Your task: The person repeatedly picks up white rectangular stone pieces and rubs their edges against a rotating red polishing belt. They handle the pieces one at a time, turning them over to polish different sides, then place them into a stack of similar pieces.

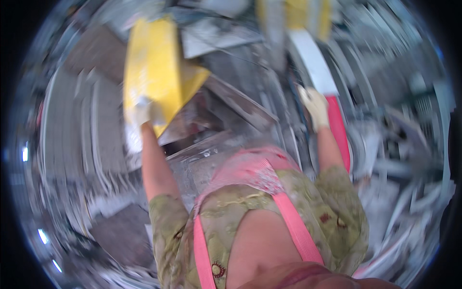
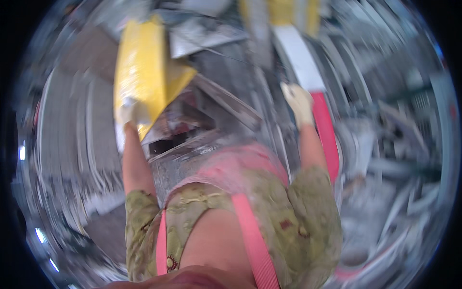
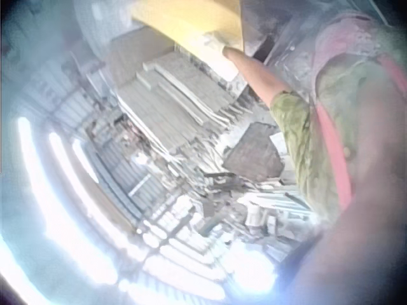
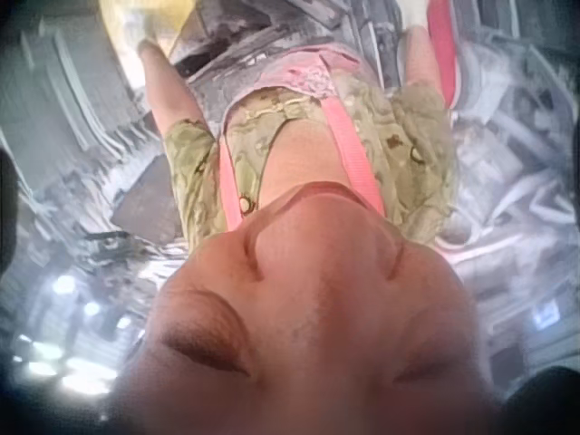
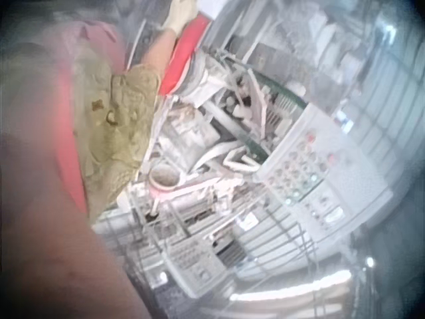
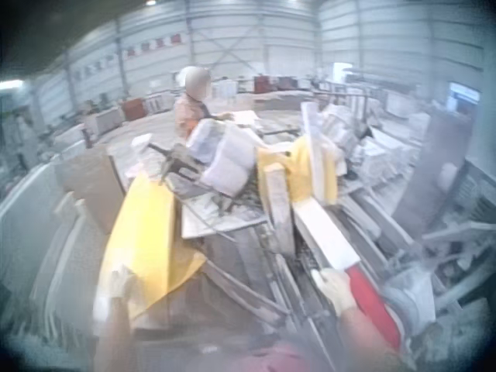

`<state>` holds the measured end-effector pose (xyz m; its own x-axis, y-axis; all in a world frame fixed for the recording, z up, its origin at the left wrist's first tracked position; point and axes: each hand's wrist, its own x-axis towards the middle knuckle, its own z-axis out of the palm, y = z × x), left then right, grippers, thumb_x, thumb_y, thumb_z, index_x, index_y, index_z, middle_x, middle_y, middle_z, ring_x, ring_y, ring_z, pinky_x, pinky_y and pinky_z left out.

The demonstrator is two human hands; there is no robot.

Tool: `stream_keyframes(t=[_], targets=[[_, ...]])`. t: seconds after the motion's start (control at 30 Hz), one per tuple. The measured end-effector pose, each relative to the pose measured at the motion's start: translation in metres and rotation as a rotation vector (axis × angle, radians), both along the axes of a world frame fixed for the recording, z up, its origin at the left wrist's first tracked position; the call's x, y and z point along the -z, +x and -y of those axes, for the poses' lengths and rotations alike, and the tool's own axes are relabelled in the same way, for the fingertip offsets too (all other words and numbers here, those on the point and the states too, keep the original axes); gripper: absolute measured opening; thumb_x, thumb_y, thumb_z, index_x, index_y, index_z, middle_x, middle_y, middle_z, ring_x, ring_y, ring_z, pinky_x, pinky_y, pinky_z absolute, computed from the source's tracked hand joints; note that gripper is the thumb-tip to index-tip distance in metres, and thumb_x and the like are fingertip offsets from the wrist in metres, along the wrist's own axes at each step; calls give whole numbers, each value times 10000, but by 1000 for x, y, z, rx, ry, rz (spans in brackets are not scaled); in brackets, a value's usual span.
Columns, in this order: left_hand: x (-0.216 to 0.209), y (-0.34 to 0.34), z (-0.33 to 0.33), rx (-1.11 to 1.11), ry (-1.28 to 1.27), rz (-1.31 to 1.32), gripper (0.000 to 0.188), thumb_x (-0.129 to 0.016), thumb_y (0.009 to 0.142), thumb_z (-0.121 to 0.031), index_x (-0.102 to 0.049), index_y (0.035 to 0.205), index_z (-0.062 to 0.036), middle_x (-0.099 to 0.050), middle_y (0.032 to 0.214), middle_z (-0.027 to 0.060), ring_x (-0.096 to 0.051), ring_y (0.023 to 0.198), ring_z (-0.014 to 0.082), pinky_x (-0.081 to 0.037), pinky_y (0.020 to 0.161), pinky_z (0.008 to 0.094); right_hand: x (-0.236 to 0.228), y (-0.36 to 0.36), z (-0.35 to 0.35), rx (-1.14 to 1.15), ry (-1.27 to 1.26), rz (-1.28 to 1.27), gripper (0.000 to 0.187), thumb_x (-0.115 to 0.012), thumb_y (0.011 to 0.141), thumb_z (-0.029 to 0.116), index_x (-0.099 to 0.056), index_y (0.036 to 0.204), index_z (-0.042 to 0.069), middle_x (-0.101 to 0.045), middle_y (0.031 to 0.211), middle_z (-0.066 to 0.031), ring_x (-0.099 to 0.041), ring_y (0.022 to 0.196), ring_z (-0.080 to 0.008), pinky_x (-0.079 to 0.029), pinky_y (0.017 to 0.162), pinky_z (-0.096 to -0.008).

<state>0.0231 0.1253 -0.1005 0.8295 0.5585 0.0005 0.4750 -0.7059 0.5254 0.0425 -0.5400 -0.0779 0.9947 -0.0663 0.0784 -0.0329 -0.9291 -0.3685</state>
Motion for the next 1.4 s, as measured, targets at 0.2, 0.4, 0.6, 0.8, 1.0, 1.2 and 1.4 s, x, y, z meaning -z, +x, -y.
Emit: stream_keyframes(t=[0.2,0.4,0.6,0.8,1.0,1.2,1.4], targets=[[-78,-20,73,-164,-20,-43,756,-727,798,-446,-585,1290,111,-677,1185,305,-657,1103,433,-515,960,454,8,7,8,16,263,-22,578,-529,983,581,-703,749,82,-716,770,-131,-692,761,-347,-511,689,-449],[-85,-29,81,-196,-120,-33,787,-721,825,-418,-503,1363,113,-627,1262,308,-628,1140,418,-488,984,440,-9,70,33,108,334,268,490,-578,967,533,-749,898,79,-744,884,-126,-694,837,-339,-518,769,-415],[-80,-28,78,-170,-261,12,690,-709,867,-317,-488,1379,88,-639,1222,268,-637,1106,372,-496,963,423,-2,170,30,135,-130,337,509,-648,909,518,-691,1179,88,-626,1319,-135,-525,1257,-313,-366,1089,-523],[-102,-33,112,-242,-306,26,621,-667,907,-276,-472,1415,25,-638,1227,214,-642,1091,320,-493,956,423,3,222,-5,197,-133,166,589,-625,930,529,-588,1384,155,-483,1507,-141,-394,1406,-356,-226,1155,-670],[-111,-37,120,-224,-333,29,615,-656,910,-286,-477,1419,9,-639,1246,205,-625,1134,314,-466,998,417,18,211,-4,187,-231,110,607,-498,1029,466,-391,1572,216,-347,1626,-136,-284,1515,-348,-185,1222,-598],[-94,-34,98,-219,-252,32,646,-686,878,-325,-513,1381,42,-647,1252,235,-649,1095,344,-496,971,415,17,161,14,141,-241,161,575,-515,1006,472,-459,1534,251,-407,1599,-118,-330,1490,-331,-227,1200,-585],[-71,-26,73,-169,-100,31,648,-713,854,-349,-559,1320,73,-666,1205,250,-665,1061,351,-514,946,418,26,78,44,56,-242,265,585,-532,997,447,-469,1524,200,-420,1584,-128,-359,1472,-328,-247,1210,-535]])
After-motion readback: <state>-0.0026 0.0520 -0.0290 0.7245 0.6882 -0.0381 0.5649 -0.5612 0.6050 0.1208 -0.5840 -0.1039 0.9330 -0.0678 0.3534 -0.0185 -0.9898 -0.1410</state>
